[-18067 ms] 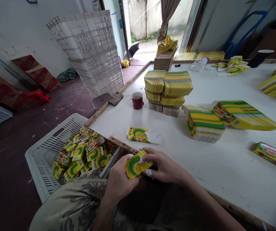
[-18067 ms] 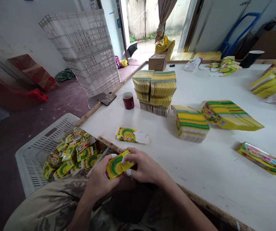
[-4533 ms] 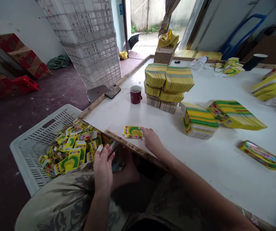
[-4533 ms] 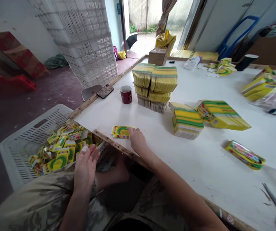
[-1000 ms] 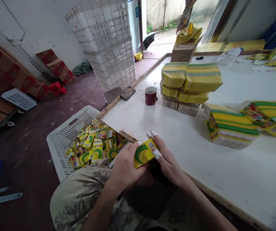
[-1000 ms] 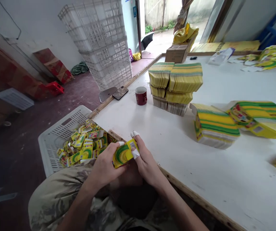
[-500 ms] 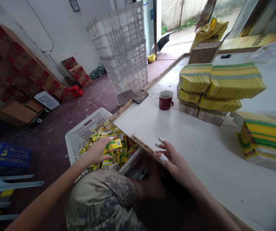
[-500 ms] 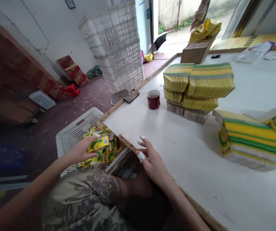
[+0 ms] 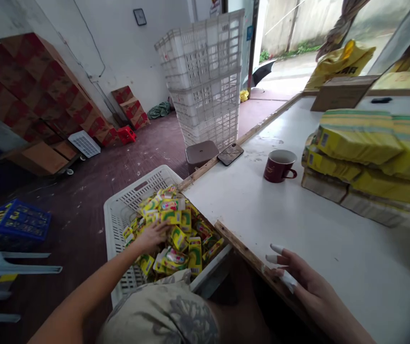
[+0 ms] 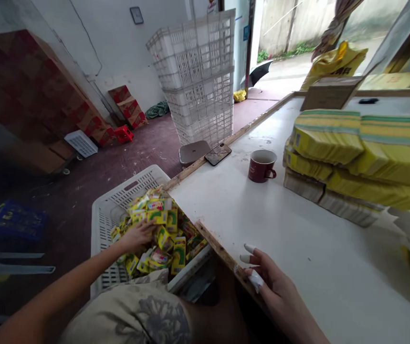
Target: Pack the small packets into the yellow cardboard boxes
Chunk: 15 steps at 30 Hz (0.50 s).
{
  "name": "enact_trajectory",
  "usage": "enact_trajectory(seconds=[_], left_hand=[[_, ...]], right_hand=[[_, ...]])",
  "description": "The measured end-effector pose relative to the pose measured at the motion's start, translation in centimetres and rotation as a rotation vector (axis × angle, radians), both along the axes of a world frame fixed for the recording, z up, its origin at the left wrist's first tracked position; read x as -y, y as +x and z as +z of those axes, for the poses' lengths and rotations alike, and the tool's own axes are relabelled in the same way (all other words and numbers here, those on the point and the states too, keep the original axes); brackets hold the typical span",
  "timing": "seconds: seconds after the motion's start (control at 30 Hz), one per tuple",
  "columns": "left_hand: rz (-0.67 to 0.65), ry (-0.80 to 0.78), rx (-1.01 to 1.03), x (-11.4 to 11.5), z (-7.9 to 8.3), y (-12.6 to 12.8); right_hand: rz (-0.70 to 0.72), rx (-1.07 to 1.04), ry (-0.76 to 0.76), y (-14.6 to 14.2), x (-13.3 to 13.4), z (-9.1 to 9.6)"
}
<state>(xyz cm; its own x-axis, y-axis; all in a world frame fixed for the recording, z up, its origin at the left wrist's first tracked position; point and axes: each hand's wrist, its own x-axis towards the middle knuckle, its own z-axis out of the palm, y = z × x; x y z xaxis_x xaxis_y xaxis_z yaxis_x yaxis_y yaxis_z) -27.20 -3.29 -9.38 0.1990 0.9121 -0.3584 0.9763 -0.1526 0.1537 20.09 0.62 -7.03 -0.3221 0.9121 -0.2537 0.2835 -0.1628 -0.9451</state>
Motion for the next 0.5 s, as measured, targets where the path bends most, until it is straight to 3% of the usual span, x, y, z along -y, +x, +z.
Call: enact_trajectory(seconds=[0.13,0.27,0.37,0.5], left_hand=[[0.288,0.039,-0.166,-3.7,-0.3,-5.4],[0.508,-0.058,-0.188,-6.0,-2.4,-6.0],[0.521,-0.121,-0.073,-4.8,-3.8,-3.8],[0.437,-0.079,0.134,0.4,-4.1,-0.1]], right_hand=[[0.015,0.038,-0.038,0.0,-0.1,0.7],[0.012,0.069,-0.056,-0.2,-0.1,1.8],[0.000,0.078,-0.069,-0.1,0.0,1.8],[0.057,0.061,-0.046,0.2,0.1,0.8]])
